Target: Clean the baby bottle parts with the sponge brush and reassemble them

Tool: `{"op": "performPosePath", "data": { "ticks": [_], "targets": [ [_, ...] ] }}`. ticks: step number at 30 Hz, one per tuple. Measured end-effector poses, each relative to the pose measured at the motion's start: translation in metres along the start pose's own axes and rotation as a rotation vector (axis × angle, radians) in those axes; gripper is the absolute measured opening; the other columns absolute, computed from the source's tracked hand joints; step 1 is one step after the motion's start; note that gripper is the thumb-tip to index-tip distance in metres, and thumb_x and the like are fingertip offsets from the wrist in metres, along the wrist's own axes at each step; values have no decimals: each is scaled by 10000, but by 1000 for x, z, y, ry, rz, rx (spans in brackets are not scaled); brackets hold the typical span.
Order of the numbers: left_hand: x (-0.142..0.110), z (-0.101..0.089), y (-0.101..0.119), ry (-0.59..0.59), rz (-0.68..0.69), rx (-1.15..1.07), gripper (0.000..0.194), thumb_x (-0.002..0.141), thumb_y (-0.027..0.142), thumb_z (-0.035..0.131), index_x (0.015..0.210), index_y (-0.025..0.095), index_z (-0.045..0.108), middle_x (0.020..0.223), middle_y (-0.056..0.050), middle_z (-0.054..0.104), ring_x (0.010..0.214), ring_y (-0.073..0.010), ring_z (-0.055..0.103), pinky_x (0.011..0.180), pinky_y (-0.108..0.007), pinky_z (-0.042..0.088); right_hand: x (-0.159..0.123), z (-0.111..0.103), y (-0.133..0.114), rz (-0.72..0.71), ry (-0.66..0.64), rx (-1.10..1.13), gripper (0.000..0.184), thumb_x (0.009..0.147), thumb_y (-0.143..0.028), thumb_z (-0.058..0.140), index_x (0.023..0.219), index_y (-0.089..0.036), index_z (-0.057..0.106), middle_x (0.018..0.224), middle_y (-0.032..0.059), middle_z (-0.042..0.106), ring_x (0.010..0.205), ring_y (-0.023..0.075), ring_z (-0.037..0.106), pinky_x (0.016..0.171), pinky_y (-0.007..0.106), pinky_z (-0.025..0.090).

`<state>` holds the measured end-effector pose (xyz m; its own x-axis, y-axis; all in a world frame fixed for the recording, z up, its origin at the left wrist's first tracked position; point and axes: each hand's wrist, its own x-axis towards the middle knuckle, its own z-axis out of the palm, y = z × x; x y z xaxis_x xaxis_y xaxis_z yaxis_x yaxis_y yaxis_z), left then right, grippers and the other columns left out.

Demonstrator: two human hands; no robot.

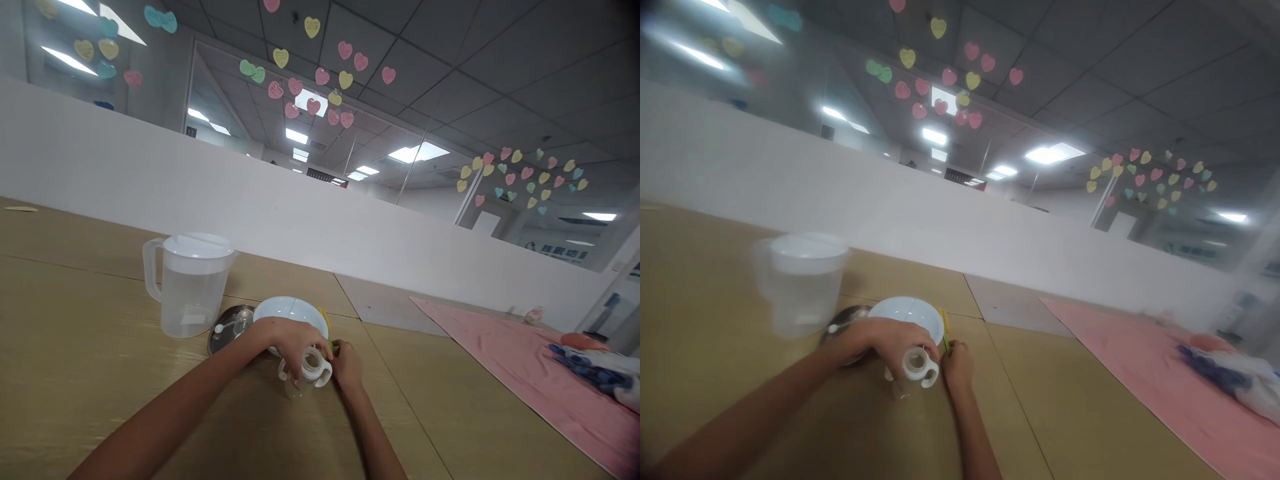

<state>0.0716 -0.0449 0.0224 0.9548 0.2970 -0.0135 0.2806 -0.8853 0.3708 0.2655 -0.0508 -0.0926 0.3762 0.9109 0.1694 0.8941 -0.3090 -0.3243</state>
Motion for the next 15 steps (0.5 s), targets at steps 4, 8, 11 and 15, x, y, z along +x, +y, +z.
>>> {"op": "performPosePath", "data": {
  "ticks": [4,8,11,15],
  "targets": [
    [-4,-3,-6,-45,-7,-36,698,556,290,792,1212,279,555,1179,-3,617,1045,-253,577,872,-281,460,2,2,1,5,2,-7,272,806,-228,542,1057,-186,638,1044,96,669,915,189,639,637,219,396],
    [-7,-9,-16,93,-161,11,655,681,484,682,1275,275,503,1298,-25,550,1150,-233,526,937,-272,428,4,3,2,2,2,-17,278,801,-164,513,1046,-187,641,1044,81,664,951,177,623,670,218,394],
    [-4,-6,-32,186,-425,158,457,833,398,507,1238,190,546,1267,-113,576,1123,-257,550,940,-348,421,5,3,3,7,-4,-22,284,791,-159,517,1044,-184,642,1050,81,662,949,179,624,672,221,394],
    [-1,5,-52,110,-588,200,290,766,192,518,990,146,695,1032,-164,694,918,-300,642,785,-398,484,4,3,2,7,-18,-24,290,788,-202,532,1055,-177,642,1038,88,675,944,201,630,669,235,399]
  ]
}}
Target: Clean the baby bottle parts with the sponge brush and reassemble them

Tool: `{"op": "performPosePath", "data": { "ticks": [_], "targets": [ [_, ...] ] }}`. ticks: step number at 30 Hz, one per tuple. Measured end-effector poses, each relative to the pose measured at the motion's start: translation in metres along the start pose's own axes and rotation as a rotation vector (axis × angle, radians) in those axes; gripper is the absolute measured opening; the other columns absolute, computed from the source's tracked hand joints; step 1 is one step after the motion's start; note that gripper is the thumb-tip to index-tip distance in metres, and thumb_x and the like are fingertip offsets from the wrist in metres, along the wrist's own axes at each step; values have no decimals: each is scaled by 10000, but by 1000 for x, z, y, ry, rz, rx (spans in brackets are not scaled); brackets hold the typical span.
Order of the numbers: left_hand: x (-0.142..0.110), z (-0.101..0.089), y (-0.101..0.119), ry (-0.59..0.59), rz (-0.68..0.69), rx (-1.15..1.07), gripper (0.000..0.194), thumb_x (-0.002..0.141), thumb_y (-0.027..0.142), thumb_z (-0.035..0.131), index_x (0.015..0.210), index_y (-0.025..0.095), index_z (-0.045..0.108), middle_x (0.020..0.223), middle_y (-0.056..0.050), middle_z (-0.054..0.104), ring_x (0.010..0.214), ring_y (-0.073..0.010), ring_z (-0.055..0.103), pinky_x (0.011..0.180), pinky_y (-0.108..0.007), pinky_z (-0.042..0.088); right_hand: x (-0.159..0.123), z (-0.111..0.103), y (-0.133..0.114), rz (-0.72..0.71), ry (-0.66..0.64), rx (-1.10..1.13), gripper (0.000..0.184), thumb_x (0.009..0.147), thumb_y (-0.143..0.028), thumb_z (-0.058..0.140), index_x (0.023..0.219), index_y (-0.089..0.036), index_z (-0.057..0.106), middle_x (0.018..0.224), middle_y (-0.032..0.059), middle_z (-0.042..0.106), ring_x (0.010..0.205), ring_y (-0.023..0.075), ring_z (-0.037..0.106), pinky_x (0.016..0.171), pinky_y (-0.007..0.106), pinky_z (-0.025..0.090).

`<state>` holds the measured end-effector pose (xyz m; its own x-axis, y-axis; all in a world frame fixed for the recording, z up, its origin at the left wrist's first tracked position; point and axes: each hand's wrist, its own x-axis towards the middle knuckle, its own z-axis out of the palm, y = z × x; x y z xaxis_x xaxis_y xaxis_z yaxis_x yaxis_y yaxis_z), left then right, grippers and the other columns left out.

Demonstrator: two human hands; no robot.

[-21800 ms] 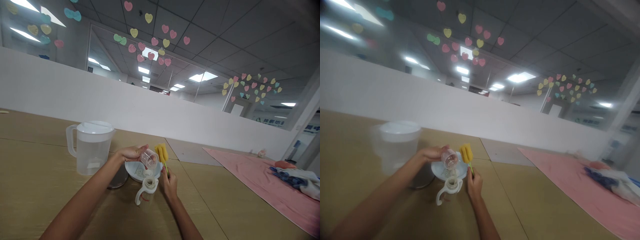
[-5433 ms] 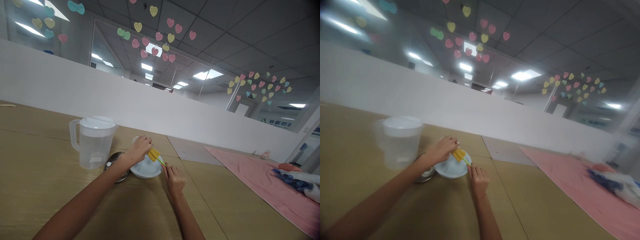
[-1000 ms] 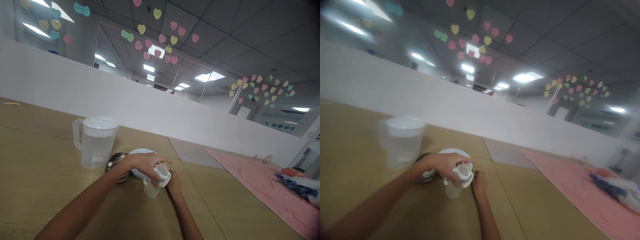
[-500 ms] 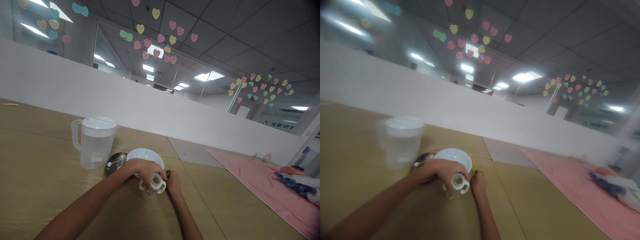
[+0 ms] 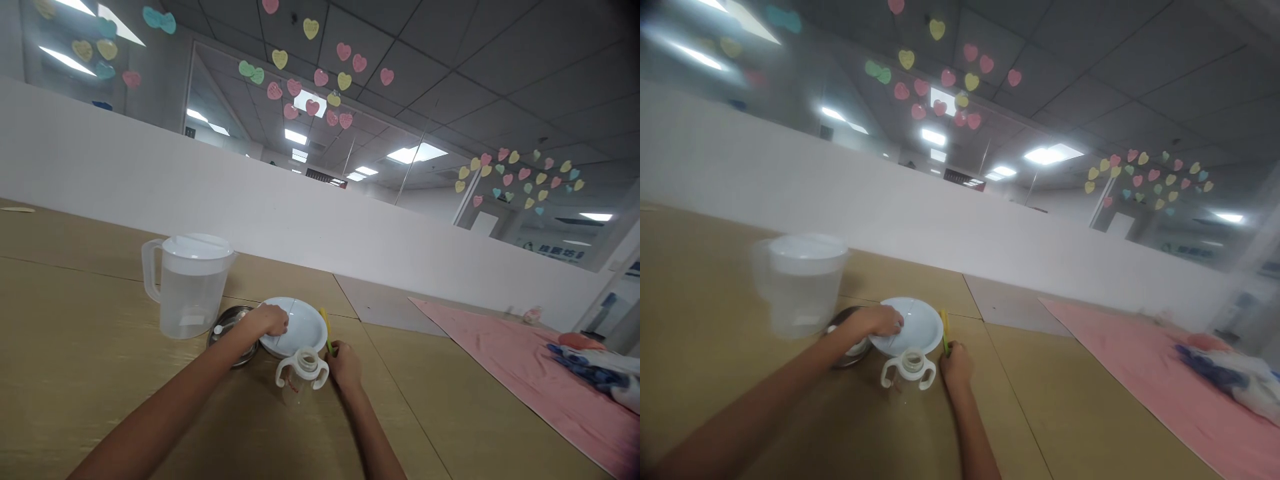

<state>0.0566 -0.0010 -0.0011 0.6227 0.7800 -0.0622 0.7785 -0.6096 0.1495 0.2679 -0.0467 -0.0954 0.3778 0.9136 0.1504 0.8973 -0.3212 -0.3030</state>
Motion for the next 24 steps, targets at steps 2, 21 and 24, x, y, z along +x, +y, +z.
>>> {"op": "performPosePath", "data": {
  "ticks": [2,21,24],
  "targets": [
    [2,6,-3,-27,-8,2,237,722,171,542,875,175,722,931,-120,726,807,-265,662,708,-349,499,-1,0,-1,-4,-7,0,290,787,-224,541,1053,-173,646,1023,89,683,937,208,635,669,241,401],
    [-12,-26,13,446,249,-150,257,824,139,463,1048,181,581,901,-25,701,814,-155,635,691,-223,457,-4,-14,-5,5,244,404,431,878,-458,339,909,-177,665,780,48,671,696,163,602,566,232,372],
    [-6,-10,22,420,331,-90,268,837,134,439,1045,177,601,916,-46,700,832,-200,636,706,-268,462,-5,-15,-9,-170,193,923,416,752,-494,502,922,-145,650,552,-15,553,527,133,501,487,220,335]
  ]
}}
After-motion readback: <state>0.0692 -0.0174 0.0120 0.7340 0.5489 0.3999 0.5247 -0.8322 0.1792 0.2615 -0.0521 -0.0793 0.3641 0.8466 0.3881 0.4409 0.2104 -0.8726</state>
